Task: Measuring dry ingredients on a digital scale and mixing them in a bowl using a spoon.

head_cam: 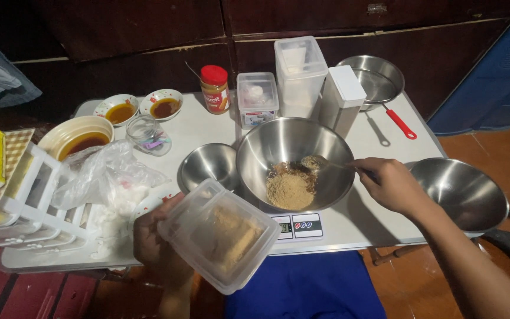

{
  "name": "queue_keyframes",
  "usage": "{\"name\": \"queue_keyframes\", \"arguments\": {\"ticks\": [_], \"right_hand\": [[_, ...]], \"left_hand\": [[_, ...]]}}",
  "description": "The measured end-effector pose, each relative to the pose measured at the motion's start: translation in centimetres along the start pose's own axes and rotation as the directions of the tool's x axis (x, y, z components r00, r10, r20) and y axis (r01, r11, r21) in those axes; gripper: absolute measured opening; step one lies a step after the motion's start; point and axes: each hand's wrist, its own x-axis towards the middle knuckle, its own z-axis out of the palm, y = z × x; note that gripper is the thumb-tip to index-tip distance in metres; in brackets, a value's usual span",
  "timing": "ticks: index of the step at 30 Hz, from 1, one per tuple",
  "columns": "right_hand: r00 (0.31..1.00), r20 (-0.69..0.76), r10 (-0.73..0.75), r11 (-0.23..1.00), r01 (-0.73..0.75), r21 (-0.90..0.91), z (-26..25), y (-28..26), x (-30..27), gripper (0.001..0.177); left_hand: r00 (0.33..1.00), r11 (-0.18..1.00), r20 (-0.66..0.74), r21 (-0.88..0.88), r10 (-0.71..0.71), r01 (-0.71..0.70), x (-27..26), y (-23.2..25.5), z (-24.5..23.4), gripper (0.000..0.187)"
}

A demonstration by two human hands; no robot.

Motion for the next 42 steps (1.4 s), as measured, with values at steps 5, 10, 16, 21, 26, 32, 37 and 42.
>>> {"name": "queue_keyframes", "arguments": {"ticks": [5, 10, 16, 21, 26, 32, 37, 42], "right_hand": [[0.99, -0.094, -0.107, 0.994, 0.106, -0.02, 0.9, 1.7, 0.4, 0.034], [0.956, -0.094, -0.276, 0.947, 0.255, -0.194, 1.6, 1.9, 1.5, 0.046], [0.944, 0.037, -0.328, 0.918, 0.327, -0.225, 1.6, 2.2, 4.6, 0.056], [0.901, 0.053, -0.432, 0.853, 0.427, -0.299, 1.5, 2.3, 5.5, 0.038], [0.923, 0.145, -0.356, 0.822, 0.383, -0.422, 1.8, 3.8, 6.3, 0.042], [0.989, 0.011, -0.15, 0.985, 0.149, 0.085, -0.9, 1.7, 4.7, 0.03], [0.998, 0.007, 0.065, 0.928, -0.063, 0.367, -0.6, 0.7, 1.7, 0.033], [0.984, -0.077, 0.161, 0.574, -0.03, 0.818, 2.3, 0.0, -1.1, 0.031]], "left_hand": [[0.983, 0.968, 0.005, -0.175, -0.183, 0.181, -0.7, -0.1, 0.0, 0.027], [0.97, 0.966, -0.063, -0.12, -0.237, 0.228, -1.9, -0.6, 0.5, 0.028], [0.992, 0.978, -0.052, -0.185, -0.112, 0.101, -2.9, -1.9, 0.6, 0.034], [0.987, 0.981, -0.098, -0.162, -0.127, 0.11, -3.4, -3.8, 0.6, 0.035], [0.984, 0.982, -0.12, -0.146, -0.135, 0.117, -3.0, -2.0, 0.9, 0.039], [0.994, 0.988, -0.044, -0.122, -0.105, 0.099, -3.2, -4.4, 0.0, 0.023], [0.94, 0.937, 0.042, -0.077, -0.339, 0.342, -3.1, -5.1, -1.4, 0.065], [0.952, 0.96, 0.267, -0.192, -0.151, 0.206, -2.3, -6.7, -2.6, 0.059]]}}
